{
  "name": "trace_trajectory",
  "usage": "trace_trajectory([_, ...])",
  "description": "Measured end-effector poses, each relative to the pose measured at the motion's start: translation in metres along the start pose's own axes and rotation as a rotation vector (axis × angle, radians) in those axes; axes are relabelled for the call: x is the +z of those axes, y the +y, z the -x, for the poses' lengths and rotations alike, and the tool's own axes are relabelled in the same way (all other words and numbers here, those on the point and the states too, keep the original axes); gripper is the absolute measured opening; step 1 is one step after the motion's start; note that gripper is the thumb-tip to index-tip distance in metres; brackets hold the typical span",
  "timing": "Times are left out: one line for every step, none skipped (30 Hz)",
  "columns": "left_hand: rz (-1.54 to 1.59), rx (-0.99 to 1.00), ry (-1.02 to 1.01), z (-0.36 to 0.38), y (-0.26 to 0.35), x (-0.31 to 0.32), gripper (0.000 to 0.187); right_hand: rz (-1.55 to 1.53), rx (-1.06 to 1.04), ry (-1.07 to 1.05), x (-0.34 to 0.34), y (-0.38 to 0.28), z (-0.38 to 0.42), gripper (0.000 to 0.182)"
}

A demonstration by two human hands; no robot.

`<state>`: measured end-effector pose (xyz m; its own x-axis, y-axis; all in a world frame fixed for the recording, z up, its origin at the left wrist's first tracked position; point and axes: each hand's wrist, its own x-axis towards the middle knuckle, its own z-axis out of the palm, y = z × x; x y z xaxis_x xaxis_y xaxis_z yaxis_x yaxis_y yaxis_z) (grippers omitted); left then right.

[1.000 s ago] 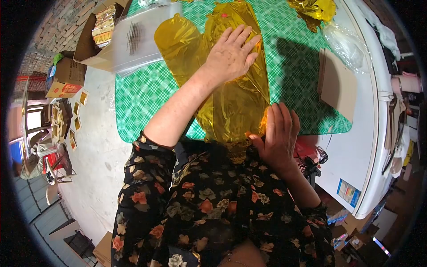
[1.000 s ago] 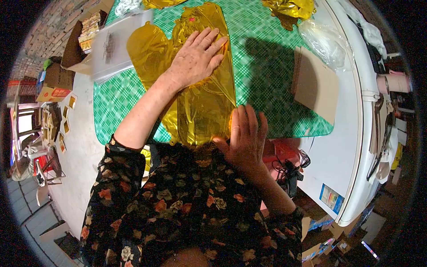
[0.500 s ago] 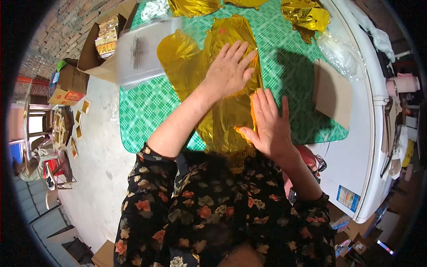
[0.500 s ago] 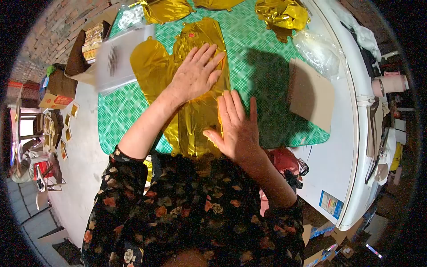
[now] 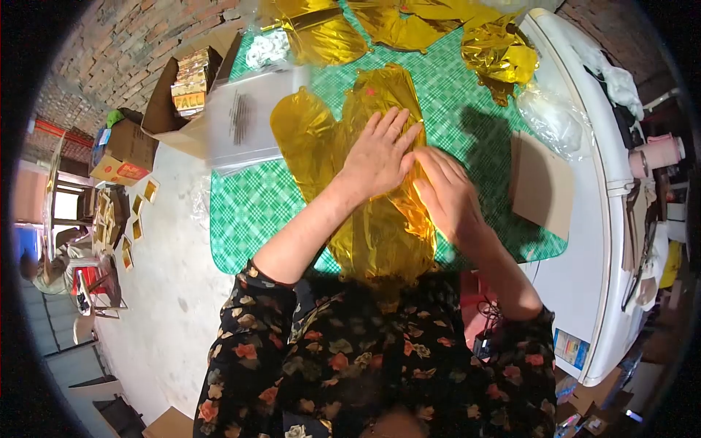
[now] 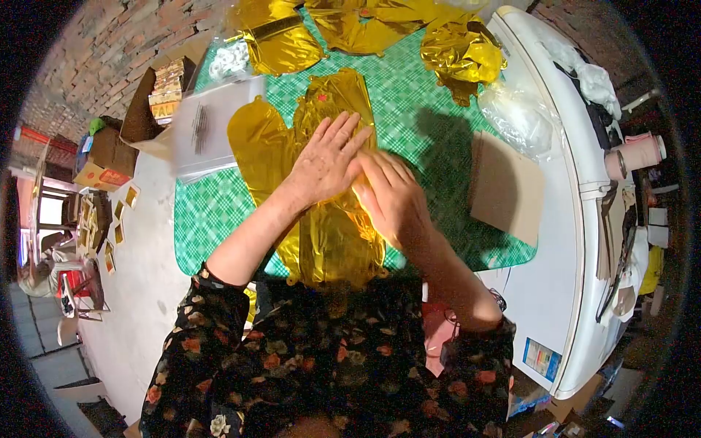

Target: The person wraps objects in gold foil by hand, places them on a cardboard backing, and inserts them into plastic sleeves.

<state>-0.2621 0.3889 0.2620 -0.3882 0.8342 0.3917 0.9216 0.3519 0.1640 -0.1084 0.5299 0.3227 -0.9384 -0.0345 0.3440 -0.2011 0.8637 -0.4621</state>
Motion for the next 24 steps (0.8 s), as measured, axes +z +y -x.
trace_trajectory([0.006, -0.011, -0.009, -0.001, -0.001, 0.003, 0.062, 0.097, -0.021, 0.022, 0.017, 0.014, -0.01, 0.064])
trace_trajectory([-0.008, -0.007, -0.024, -0.001, -0.001, 0.002, 0.062, 0.192, -0.043, 0.044, 0.032, 0.026, -0.017, 0.067])
trace_trajectory([-0.022, -0.004, -0.039, -0.001, -0.001, 0.001, 0.062, 0.241, -0.02, -0.023, 0.039, 0.035, -0.022, 0.074])
trace_trajectory([-0.035, -0.001, -0.053, -0.001, -0.001, 0.0, 0.063, 0.235, -0.022, -0.009, 0.044, 0.04, -0.025, 0.075])
trace_trajectory([-0.035, -0.005, -0.044, -0.001, -0.001, 0.002, 0.064, 0.229, -0.023, 0.002, 0.047, 0.046, -0.027, 0.076])
trace_trajectory([-0.013, -0.011, -0.033, -0.001, -0.001, 0.002, 0.065, 0.225, -0.025, 0.012, 0.047, 0.052, -0.028, 0.076])
trace_trajectory([0.01, -0.019, -0.022, 0.0, 0.0, 0.001, 0.065, 0.19, -0.02, 0.018, 0.045, 0.055, -0.031, 0.076])
trace_trajectory([0.033, -0.027, -0.012, -0.001, 0.0, 0.001, 0.065, 0.196, -0.022, 0.008, 0.043, 0.059, -0.034, 0.075])
trace_trajectory([0.058, -0.036, 0.009, -0.001, 0.0, 0.005, 0.063, 0.201, -0.022, -0.002, 0.041, 0.063, -0.039, 0.074])
trace_trajectory([0.058, -0.035, 0.012, -0.001, 0.0, 0.004, 0.062, 0.205, -0.022, -0.011, 0.041, 0.066, -0.044, 0.073])
trace_trajectory([0.058, -0.033, 0.014, -0.001, 0.001, 0.004, 0.061, 0.217, -0.04, 0.006, 0.041, 0.068, -0.05, 0.071])
trace_trajectory([0.057, -0.03, 0.016, -0.001, 0.001, 0.003, 0.06, 0.228, -0.057, 0.025, 0.041, 0.071, -0.057, 0.069])
trace_trajectory([0.05, -0.03, 0.008, -0.001, 0.0, 0.003, 0.059, 0.239, -0.076, 0.043, 0.041, 0.073, -0.064, 0.067])
trace_trajectory([0.044, -0.03, 0.0, -0.001, 0.0, 0.002, 0.058, 0.25, -0.093, 0.061, 0.041, 0.076, -0.072, 0.065])
trace_trajectory([0.039, -0.029, -0.009, -0.001, 0.0, 0.002, 0.057, 0.254, -0.106, 0.073, 0.041, 0.078, -0.079, 0.063])
trace_trajectory([0.035, -0.028, -0.018, -0.001, 0.0, 0.001, 0.057, 0.258, -0.118, 0.084, 0.042, 0.081, -0.087, 0.061])
trace_trajectory([0.046, -0.039, -0.045, -0.001, 0.001, -0.001, 0.057, 0.263, -0.128, 0.096, 0.042, 0.084, -0.094, 0.059])
trace_trajectory([0.044, -0.036, -0.029, -0.001, 0.001, -0.001, 0.058, 0.267, -0.137, 0.108, 0.042, 0.088, -0.101, 0.057])
trace_trajectory([0.042, -0.032, -0.013, -0.001, 0.001, 0.0, 0.059, 0.288, -0.143, 0.118, 0.045, 0.093, -0.108, 0.056])
trace_trajectory([0.041, -0.028, 0.003, -0.001, 0.001, 0.001, 0.06, 0.309, -0.15, 0.129, 0.049, 0.099, -0.115, 0.054])
trace_trajectory([0.038, -0.029, -0.003, -0.001, 0.001, 0.002, 0.06, 0.33, -0.157, 0.14, 0.051, 0.105, -0.121, 0.052])
trace_trajectory([0.035, -0.031, -0.008, -0.001, 0.001, 0.002, 0.061, 0.32, -0.152, 0.131, 0.052, 0.108, -0.128, 0.051])
trace_trajectory([0.032, -0.034, -0.013, -0.001, 0.001, 0.002, 0.061, 0.308, -0.147, 0.121, 0.053, 0.112, -0.133, 0.05])
trace_trajectory([0.028, -0.035, -0.012, -0.002, 0.001, 0.002, 0.061, 0.297, -0.141, 0.112, 0.054, 0.115, -0.138, 0.049])
